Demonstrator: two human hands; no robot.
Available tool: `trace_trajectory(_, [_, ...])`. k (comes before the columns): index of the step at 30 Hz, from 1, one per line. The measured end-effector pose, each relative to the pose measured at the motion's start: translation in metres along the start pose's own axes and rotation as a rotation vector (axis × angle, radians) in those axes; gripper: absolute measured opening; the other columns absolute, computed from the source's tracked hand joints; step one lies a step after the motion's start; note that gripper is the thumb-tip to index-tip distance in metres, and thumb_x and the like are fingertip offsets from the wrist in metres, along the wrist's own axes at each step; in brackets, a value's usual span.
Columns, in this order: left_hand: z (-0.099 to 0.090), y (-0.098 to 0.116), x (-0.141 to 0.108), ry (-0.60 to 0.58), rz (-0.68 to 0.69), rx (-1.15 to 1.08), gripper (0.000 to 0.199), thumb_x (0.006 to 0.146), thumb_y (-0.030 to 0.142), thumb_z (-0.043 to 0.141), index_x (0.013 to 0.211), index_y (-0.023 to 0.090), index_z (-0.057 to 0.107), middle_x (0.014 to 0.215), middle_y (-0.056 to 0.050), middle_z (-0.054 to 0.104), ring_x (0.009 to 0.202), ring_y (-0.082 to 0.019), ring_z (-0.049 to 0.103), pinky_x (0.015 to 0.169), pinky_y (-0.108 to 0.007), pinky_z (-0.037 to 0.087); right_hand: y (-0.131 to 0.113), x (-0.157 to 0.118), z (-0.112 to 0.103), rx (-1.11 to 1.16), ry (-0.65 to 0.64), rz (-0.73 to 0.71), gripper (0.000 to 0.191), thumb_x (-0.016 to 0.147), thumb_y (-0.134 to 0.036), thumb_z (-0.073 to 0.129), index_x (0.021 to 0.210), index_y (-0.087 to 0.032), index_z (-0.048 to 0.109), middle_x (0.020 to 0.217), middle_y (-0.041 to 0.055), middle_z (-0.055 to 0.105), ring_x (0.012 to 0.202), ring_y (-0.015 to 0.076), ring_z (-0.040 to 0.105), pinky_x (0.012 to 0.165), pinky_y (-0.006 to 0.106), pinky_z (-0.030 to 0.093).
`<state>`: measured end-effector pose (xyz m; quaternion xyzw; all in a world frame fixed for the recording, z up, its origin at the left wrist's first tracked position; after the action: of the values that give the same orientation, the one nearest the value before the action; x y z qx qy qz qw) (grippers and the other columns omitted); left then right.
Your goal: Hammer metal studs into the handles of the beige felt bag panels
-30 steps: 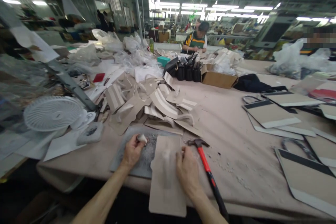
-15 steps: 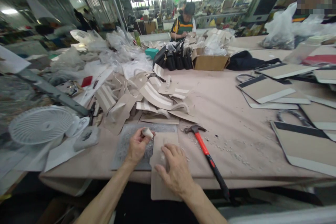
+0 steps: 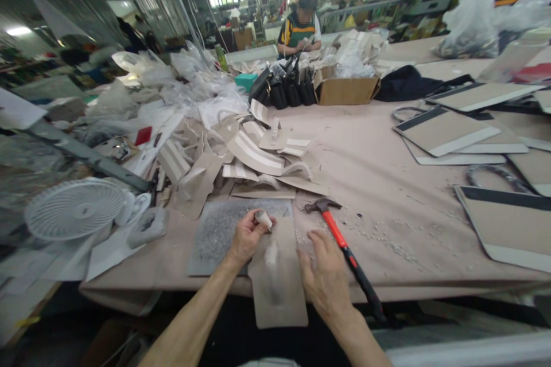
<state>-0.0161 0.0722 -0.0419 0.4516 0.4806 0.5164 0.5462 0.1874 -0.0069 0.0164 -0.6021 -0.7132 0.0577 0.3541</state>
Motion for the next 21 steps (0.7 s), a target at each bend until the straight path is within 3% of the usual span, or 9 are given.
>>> trace_trajectory(3, [0.001,0.001,0.000,-0.003,0.004,0.022,0.035,0.077,0.036,0.073,0.103,0.015,0.060,0.096,-0.012,0.078,0.089,-0.022,0.074,0.079,-0.032,0.056,0.045,0.001,-0.018,-0.270,0.017,0.076,0.036,0.093,-0.039,0.049,0.113,-0.011,0.060,0.113,0.0207,0.063,0.103,0.0328,0.060,0.088,0.048,0.050])
trace_trajectory(7, [0.002,0.002,0.000,0.002,0.035,0.065,0.028,0.078,0.027,0.070,0.103,0.015,0.061,0.096,-0.011,0.078,0.090,-0.022,0.074,0.079,-0.031,0.055,0.088,-0.008,-0.013,-0.488,-0.225,0.178,0.030,0.092,-0.037,0.048,0.104,-0.013,0.062,0.097,0.0162,0.063,0.083,0.0291,0.060,0.072,0.041,0.048])
trace_trajectory(10, [0.002,0.001,0.001,0.000,0.054,0.098,0.026,0.079,0.024,0.068,0.102,0.015,0.061,0.097,-0.011,0.078,0.089,-0.021,0.073,0.077,-0.030,0.055,0.103,-0.013,-0.009,-0.460,-0.353,0.296,0.025,0.092,-0.036,0.046,0.099,-0.017,0.061,0.089,0.0113,0.062,0.072,0.0238,0.059,0.064,0.035,0.042])
trace_trajectory(13, [0.003,0.003,-0.002,0.006,0.078,0.148,0.024,0.080,0.022,0.066,0.102,0.016,0.061,0.097,-0.010,0.078,0.089,-0.021,0.073,0.077,-0.029,0.055,0.110,-0.014,-0.001,-0.199,-0.438,0.497,0.017,0.085,-0.032,0.050,0.090,-0.018,0.058,0.077,0.0064,0.059,0.065,0.0207,0.057,0.061,0.032,0.040])
trace_trajectory(15, [0.005,0.008,-0.005,0.011,0.118,0.210,0.023,0.079,0.020,0.065,0.102,0.017,0.062,0.097,-0.008,0.077,0.090,-0.021,0.073,0.078,-0.029,0.055,0.105,-0.019,0.015,0.190,-0.537,0.678,0.014,0.079,-0.034,0.052,0.082,-0.020,0.054,0.067,0.0011,0.054,0.058,0.0174,0.052,0.056,0.031,0.040])
trace_trajectory(18, [0.009,0.018,-0.011,-0.008,0.203,0.323,0.021,0.080,0.017,0.063,0.101,0.019,0.063,0.097,-0.006,0.077,0.090,-0.020,0.072,0.080,-0.030,0.054,0.076,-0.025,0.029,0.736,-0.620,0.934,0.018,0.075,-0.040,0.052,0.075,-0.024,0.045,0.060,-0.0060,0.043,0.045,0.0109,0.038,0.045,0.026,0.036])
trace_trajectory(20, [0.013,0.021,-0.013,-0.032,0.242,0.387,0.020,0.081,0.015,0.061,0.100,0.020,0.064,0.097,-0.005,0.076,0.089,-0.019,0.071,0.081,-0.029,0.054,0.058,-0.017,0.019,0.808,-0.566,0.960,0.025,0.077,-0.048,0.052,0.075,-0.025,0.041,0.059,-0.0081,0.039,0.041,0.0090,0.033,0.039,0.024,0.032])
trace_trajectory(21, [0.013,0.021,-0.014,-0.040,0.252,0.412,0.020,0.081,0.015,0.061,0.100,0.020,0.064,0.097,-0.005,0.076,0.088,-0.019,0.070,0.080,-0.029,0.053,0.050,-0.008,0.008,0.761,-0.508,0.900,0.028,0.079,-0.052,0.050,0.075,-0.025,0.041,0.057,-0.0085,0.039,0.040,0.0090,0.032,0.038,0.023,0.031])
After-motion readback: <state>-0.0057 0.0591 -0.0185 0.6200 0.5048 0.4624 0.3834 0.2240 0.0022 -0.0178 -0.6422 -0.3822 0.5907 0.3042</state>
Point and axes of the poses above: each hand's wrist, its own x-axis towards the middle knuckle, its own z-axis out of the palm, y = z × x, the point moved 10 cm from there along x, towards the middle knuckle
